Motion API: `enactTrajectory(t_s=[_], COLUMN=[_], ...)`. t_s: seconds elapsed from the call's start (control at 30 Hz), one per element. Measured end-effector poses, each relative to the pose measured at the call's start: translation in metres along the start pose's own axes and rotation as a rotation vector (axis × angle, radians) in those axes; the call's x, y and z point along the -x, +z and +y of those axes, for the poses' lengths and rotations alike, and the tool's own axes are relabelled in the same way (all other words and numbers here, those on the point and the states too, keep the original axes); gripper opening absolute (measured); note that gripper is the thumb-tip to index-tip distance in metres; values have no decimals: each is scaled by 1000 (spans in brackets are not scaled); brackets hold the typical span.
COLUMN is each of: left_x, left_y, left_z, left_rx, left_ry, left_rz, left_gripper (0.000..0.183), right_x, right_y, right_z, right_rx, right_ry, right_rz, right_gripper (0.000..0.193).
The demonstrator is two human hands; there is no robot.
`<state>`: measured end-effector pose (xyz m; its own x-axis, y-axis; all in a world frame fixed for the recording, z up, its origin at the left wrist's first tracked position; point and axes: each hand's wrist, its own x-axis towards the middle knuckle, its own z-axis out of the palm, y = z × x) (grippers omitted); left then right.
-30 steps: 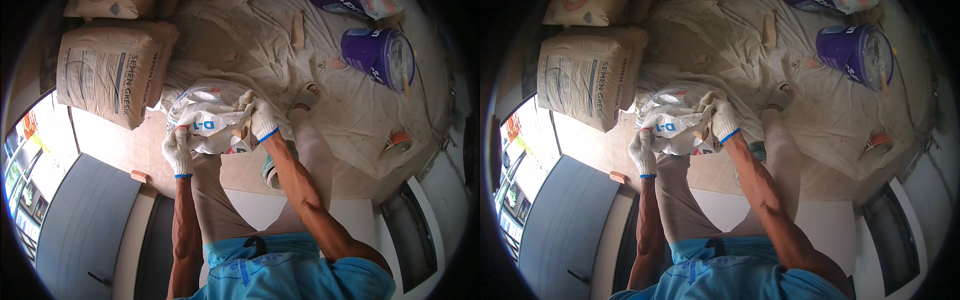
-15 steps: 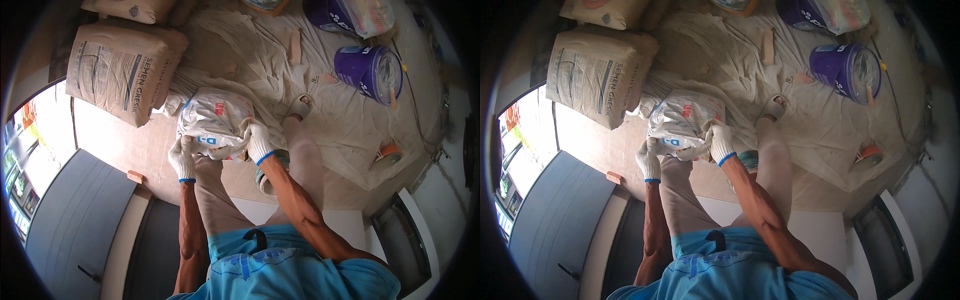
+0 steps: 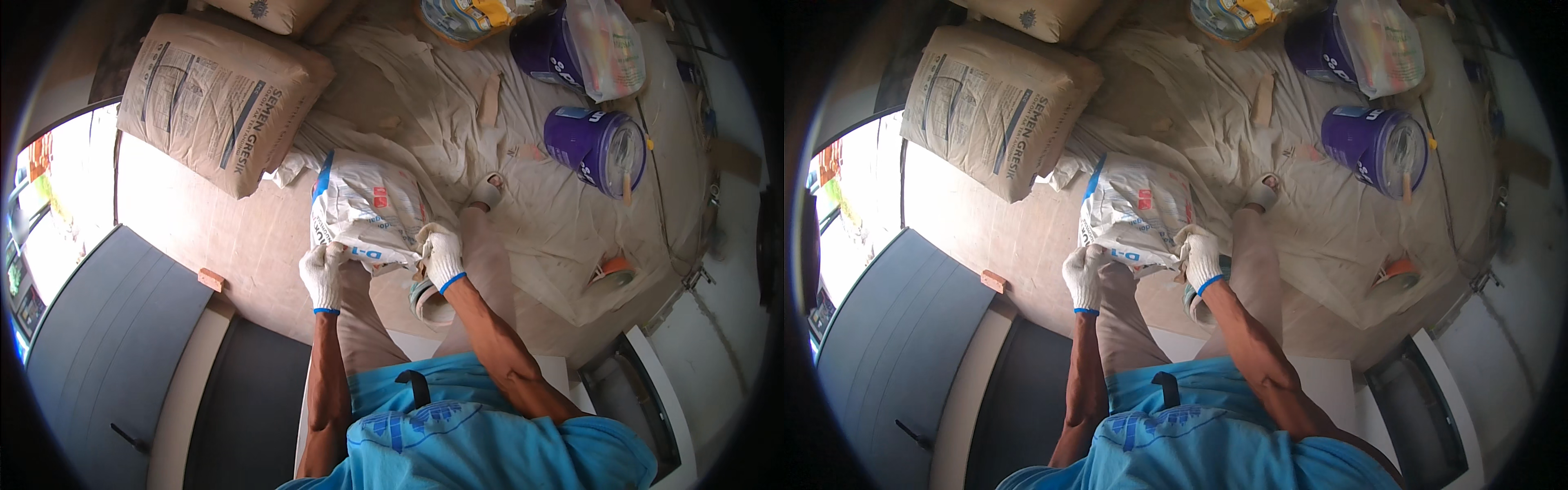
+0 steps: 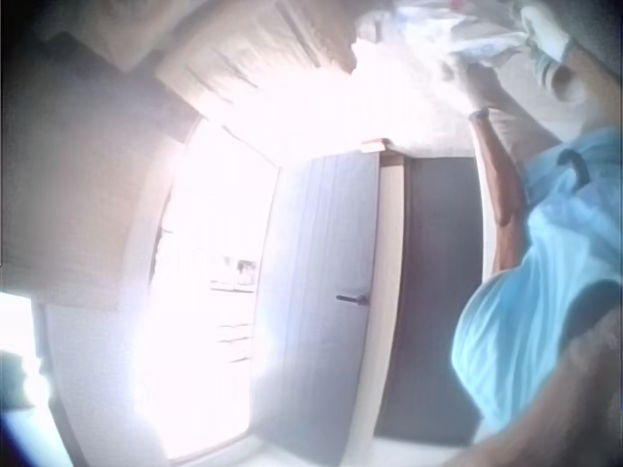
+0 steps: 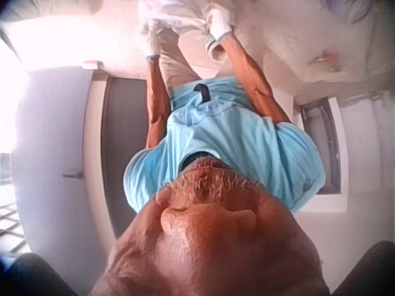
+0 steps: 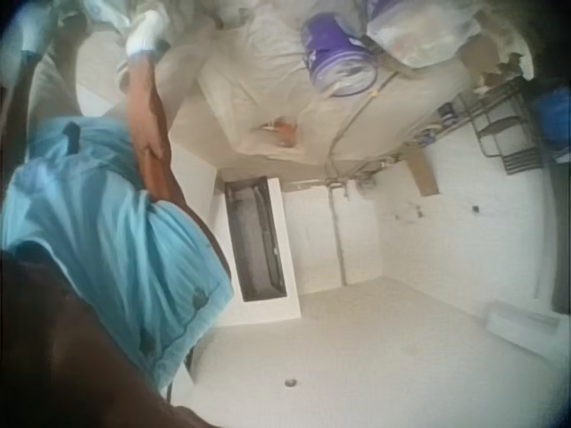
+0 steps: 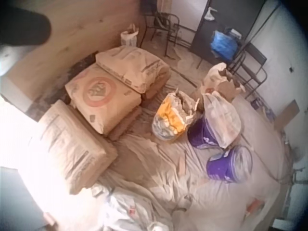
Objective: The person lifts and stacks heavy cement bags in a construction area. They then walk around the room, pick up a yellow plastic jug, and place it on the floor. Finally, they pick up a white bag and a bucket.
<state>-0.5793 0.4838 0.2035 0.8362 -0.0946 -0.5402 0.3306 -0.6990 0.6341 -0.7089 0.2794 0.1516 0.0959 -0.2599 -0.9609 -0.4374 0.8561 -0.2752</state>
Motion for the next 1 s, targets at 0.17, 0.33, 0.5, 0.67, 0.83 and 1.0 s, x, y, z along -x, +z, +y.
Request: enactTrajectory(t_s=[0.17, 0.33, 0.5, 0.67, 0.83, 1.0], left_x=[-2, 1, 11, 13, 8, -6], left_y=[-3, -4, 1, 14, 36, 52], left_z=[6, 8, 7, 3, -6, -24], left_rx=[-98, -58, -34, -42, 9, -44], left_ry=[70, 84, -16, -67, -5, 41], left_rz=[-5, -24, -68, -120, -174, -229], left_gripper=[29, 30, 29, 28, 27, 29], right_x=[-2, -5, -2, 1, -3, -9], right_y=[-5, -10, -20, -32, -43, -54], right_z=[-2, 4, 2, -12, -14, -12], right_rx=[120, 120, 105, 173, 120, 101], right_ry=[-37, -72, -81, -58, -73, -104], right_rz=[-31, -18, 5, 16, 96, 114], right_gripper=[22, 21, 21, 22, 24, 23])
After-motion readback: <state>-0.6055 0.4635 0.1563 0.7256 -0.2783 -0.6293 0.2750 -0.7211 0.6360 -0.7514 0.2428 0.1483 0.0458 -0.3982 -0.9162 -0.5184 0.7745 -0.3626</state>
